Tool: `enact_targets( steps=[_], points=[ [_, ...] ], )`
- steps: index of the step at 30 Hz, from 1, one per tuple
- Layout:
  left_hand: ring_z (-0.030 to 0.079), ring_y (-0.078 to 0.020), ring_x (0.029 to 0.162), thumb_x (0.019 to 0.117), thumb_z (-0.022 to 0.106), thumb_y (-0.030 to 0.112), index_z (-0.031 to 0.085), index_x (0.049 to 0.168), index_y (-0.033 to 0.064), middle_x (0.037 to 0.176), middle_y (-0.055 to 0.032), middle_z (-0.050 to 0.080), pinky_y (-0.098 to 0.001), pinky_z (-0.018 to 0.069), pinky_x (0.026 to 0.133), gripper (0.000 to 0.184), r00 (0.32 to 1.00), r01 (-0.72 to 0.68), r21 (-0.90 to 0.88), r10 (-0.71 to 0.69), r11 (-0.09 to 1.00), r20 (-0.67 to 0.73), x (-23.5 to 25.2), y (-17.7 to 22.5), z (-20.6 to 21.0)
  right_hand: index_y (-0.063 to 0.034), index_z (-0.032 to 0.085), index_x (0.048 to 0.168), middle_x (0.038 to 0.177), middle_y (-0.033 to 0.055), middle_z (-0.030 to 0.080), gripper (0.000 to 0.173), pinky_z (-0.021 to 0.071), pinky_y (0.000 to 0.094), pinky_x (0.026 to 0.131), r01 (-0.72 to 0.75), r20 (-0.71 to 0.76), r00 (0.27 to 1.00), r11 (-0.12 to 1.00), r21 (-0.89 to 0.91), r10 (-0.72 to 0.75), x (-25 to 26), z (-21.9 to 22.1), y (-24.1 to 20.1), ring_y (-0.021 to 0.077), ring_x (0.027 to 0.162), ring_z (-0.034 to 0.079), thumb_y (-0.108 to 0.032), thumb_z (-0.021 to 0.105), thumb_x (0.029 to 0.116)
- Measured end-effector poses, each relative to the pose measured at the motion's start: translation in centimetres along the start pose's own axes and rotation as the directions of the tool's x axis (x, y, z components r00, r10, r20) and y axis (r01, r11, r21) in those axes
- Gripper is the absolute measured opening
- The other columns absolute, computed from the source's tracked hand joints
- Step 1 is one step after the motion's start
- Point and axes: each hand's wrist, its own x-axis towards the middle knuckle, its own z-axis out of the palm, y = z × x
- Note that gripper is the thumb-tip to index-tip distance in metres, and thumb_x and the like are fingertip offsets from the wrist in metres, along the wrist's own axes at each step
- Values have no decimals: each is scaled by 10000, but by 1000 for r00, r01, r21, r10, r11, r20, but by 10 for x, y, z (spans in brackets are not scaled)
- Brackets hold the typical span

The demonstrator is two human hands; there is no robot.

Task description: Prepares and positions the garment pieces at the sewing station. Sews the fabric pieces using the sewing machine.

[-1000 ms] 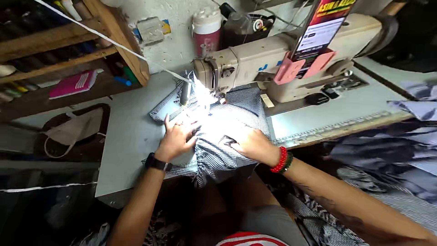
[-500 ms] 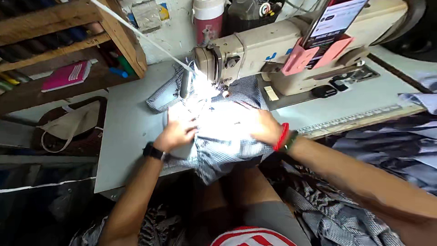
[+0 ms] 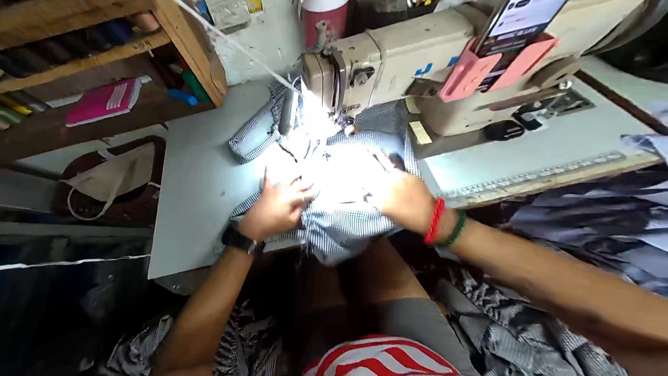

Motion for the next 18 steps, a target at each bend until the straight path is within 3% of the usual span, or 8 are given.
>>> enact_targets(
  steps=[3, 5, 7, 10, 12, 15, 17, 18],
  points=[
    [389, -261, 1501, 1022, 549, 296, 677, 1371, 210, 1477, 16, 596, -805, 33, 1151, 381, 998, 20, -24, -19, 1000, 53, 0, 2, -4, -116, 757, 1122, 844, 159, 711, 261, 546, 557, 541, 23, -52, 998, 999, 23, -22, -5, 5, -4, 392, 743, 709, -253, 604, 961],
    [346, -268, 1522, 1030, 532, 272, 642, 1414, 238, 1523, 31, 550, -811, 20, 1146, 401, 997, 64, -5, -64, 998, 44, -1, -4, 1, -96, 754, 1130, 1079, 233, 711, 262, 549, 614, 609, -100, -4, 995, 993, 56, 100, -5, 5, 3, 438, 856, 712, -255, 641, 955],
    [320, -279, 1535, 1000, 583, 328, 625, 1432, 256, 1550, 42, 522, -826, 20, 1138, 440, 999, 7, 35, -9, 999, 42, -3, -1, 2, -62, 709, 1240, 1456, 294, 529, 352, 568, 631, 687, -123, 55, 991, 992, -14, 124, -6, -2, 1, 503, 1031, 679, -280, 610, 983],
    [334, -286, 1528, 1017, 554, 363, 626, 1431, 219, 1547, 6, 526, -812, 7, 1144, 444, 993, 53, -42, -48, 998, 112, -4, 0, -3, -88, 751, 1104, 1268, 251, 664, 333, 563, 596, 595, -61, -4, 998, 998, 16, 61, -12, 4, 9, 455, 923, 709, -350, 587, 981],
    [316, -315, 1534, 1027, 521, 367, 640, 1416, 211, 1528, -6, 546, -810, -20, 1142, 436, 992, 115, -55, -111, 992, 58, 5, -16, 1, -84, 714, 1246, 1454, 205, 578, 396, 554, 649, 694, -114, 60, 992, 990, 83, 109, 2, 1, 34, 462, 1138, 663, -336, 610, 959],
    [224, -309, 1569, 1030, 454, 445, 561, 1492, 271, 1578, 24, 488, -804, -64, 1140, 505, 984, 175, -47, -175, 983, 6, 29, -38, 3, -156, 535, 1510, 1624, 84, 431, 517, 492, 668, 989, -127, 136, 984, 990, 65, 118, 38, -1, 65, 390, 1426, 487, -235, 598, 1003],
    [173, -295, 1583, 1044, 429, 477, 541, 1507, 283, 1602, 41, 454, -786, -89, 1148, 514, 978, 207, -55, -207, 977, 10, 38, -41, 2, -180, 614, 1436, 1511, 163, 541, 463, 534, 674, 840, -143, 96, 986, 989, 39, 139, 50, -8, 51, 460, 1188, 636, -135, 657, 978],
    [186, -283, 1581, 1041, 433, 477, 570, 1484, 279, 1588, 46, 474, -777, -82, 1158, 505, 977, 212, -58, -213, 976, -14, 39, -43, 5, -134, 676, 1324, 1325, 219, 638, 390, 551, 660, 724, -103, 34, 994, 993, 65, 101, 48, -11, 30, 474, 1003, 684, -112, 682, 935]
  ],
)
